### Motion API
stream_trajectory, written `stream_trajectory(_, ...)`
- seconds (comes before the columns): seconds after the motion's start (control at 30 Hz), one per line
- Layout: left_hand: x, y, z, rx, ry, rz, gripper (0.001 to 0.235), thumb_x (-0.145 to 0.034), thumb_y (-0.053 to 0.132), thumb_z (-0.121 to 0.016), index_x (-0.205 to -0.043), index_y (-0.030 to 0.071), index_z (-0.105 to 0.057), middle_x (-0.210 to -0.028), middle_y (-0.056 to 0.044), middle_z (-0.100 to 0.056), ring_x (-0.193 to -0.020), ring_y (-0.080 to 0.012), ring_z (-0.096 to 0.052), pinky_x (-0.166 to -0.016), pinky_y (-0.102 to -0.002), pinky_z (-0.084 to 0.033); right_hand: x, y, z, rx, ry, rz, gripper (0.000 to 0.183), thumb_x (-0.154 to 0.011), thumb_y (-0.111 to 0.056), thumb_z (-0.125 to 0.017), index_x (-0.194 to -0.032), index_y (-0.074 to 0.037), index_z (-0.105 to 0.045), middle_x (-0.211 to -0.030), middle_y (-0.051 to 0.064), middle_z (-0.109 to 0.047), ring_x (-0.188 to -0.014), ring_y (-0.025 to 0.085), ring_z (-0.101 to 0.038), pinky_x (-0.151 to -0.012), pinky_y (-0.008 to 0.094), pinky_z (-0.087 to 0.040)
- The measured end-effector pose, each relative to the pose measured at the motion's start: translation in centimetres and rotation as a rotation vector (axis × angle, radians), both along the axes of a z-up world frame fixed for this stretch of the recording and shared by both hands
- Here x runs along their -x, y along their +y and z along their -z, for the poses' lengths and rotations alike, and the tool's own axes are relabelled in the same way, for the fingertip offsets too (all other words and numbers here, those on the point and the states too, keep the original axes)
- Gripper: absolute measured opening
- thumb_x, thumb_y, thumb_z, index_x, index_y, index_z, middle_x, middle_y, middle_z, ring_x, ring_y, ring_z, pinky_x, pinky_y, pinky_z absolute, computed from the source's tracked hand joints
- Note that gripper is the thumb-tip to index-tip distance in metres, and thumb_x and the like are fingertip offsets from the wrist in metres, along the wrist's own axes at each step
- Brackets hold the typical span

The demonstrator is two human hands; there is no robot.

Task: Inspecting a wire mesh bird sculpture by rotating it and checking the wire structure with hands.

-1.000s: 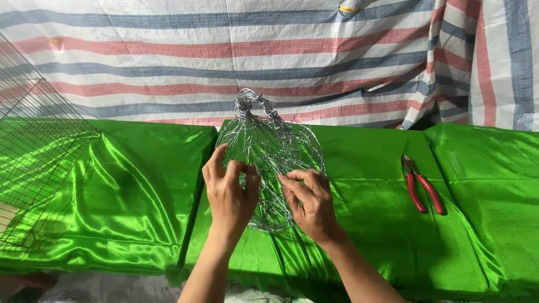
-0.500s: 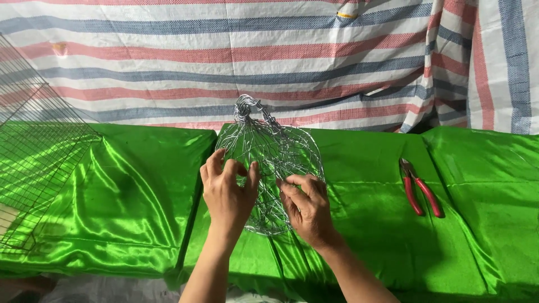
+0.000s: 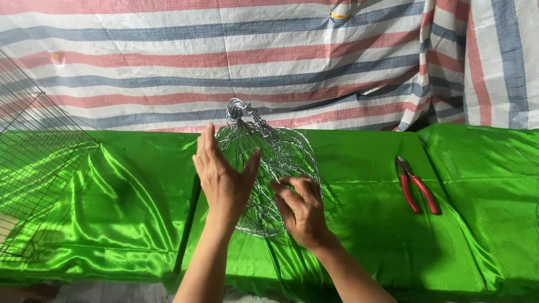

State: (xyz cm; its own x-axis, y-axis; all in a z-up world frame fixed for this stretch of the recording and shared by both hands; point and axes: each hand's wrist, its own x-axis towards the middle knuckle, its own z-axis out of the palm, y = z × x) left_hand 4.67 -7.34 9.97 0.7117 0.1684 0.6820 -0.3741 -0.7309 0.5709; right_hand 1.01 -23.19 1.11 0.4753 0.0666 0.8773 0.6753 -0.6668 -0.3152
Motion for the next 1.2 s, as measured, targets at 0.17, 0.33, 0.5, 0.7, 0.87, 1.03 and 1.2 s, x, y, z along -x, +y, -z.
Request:
stream_trajectory(0.17,-1.1,0.1,0.3,-0.02,-0.002,0.102,0.097,-0.091,0.044,-0.073,-0.159,-0.002,-0.021,-0.127,-0.039,-0.06,-0.123,-0.0587,-0.054,-0.096,-0.076,-0.042,0.2,-0.2,0.0,-0.02,0.01,-0.013,0.009,-0.094,-0.008,-0.068,-0.096,-0.013,-0.076,-0.104,0.007,-0.067,-0.096,0.025,-0.068,-0.089,0.041,-0.05)
stream_trajectory(0.33,-1.7,0.6,0.7,-0.024,-0.02,0.118,0.092,-0.09,0.035,-0.072,-0.157,-0.003,-0.023,-0.124,-0.037,-0.061,-0.118,-0.057,-0.058,-0.096,-0.072,-0.046,0.4,0.1,0.0,0.01,0.008,-0.005,0.011,-0.094,-0.009,-0.067,-0.098,-0.014,-0.076,-0.105,0.007,-0.065,-0.097,0.024,-0.066,-0.091,0.04,-0.048)
stream_trajectory(0.5,-1.7,0.5,0.4,-0.034,-0.056,0.136,0.082,-0.088,0.032,-0.073,-0.151,-0.005,-0.036,-0.123,-0.037,-0.061,-0.115,-0.0562,-0.06,-0.094,-0.07,-0.047,0.1,0.1,0.4,0.012,0.0,0.002,0.015,-0.095,-0.012,-0.067,-0.105,-0.016,-0.077,-0.108,0.005,-0.066,-0.101,0.023,-0.066,-0.091,0.038,-0.048)
stream_trajectory(0.7,-1.7,0.0,0.9,-0.057,-0.059,0.097,0.101,-0.08,0.053,-0.083,-0.152,-0.001,-0.037,-0.121,-0.033,-0.06,-0.116,-0.054,-0.059,-0.1,-0.068,-0.044,0.7,0.0,-0.6,0.007,-0.002,-0.003,0.009,-0.095,-0.01,-0.067,-0.097,-0.013,-0.076,-0.107,0.007,-0.065,-0.098,0.026,-0.066,-0.091,0.04,-0.048)
stream_trajectory(0.87,-2.2,0.0,1.3,-0.05,-0.043,0.07,0.099,-0.074,0.037,-0.086,-0.151,0.0,-0.036,-0.117,-0.033,-0.058,-0.111,-0.0558,-0.059,-0.094,-0.071,-0.046,0.7,0.0,-0.3,0.044,-0.008,-0.006,0.02,-0.095,-0.011,-0.066,-0.112,-0.016,-0.077,-0.11,0.006,-0.065,-0.101,0.025,-0.066,-0.092,0.041,-0.049)
stream_trajectory(1.03,-2.5,0.4,1.5,-0.07,-0.03,0.08,0.094,-0.077,0.04,-0.082,-0.15,0.001,-0.037,-0.117,-0.032,-0.057,-0.111,-0.056,-0.059,-0.092,-0.071,-0.047,1.0,0.3,-0.3,0.045,-0.004,-0.001,0.021,-0.095,-0.012,-0.067,-0.113,-0.018,-0.078,-0.11,0.006,-0.066,-0.101,0.024,-0.065,-0.093,0.04,-0.049)
stream_trajectory(1.2,-2.6,0.7,1.9,-0.073,0.011,0.065,0.089,-0.08,0.044,-0.08,-0.149,0.003,-0.04,-0.117,-0.031,-0.057,-0.113,-0.0534,-0.059,-0.091,-0.071,-0.047,-0.2,-1.0,1.9,0.003,0.061,-0.069,0.02,-0.098,-0.014,-0.064,-0.114,-0.013,-0.076,-0.112,0.011,-0.067,-0.106,0.028,-0.066,-0.095,0.043,-0.05)
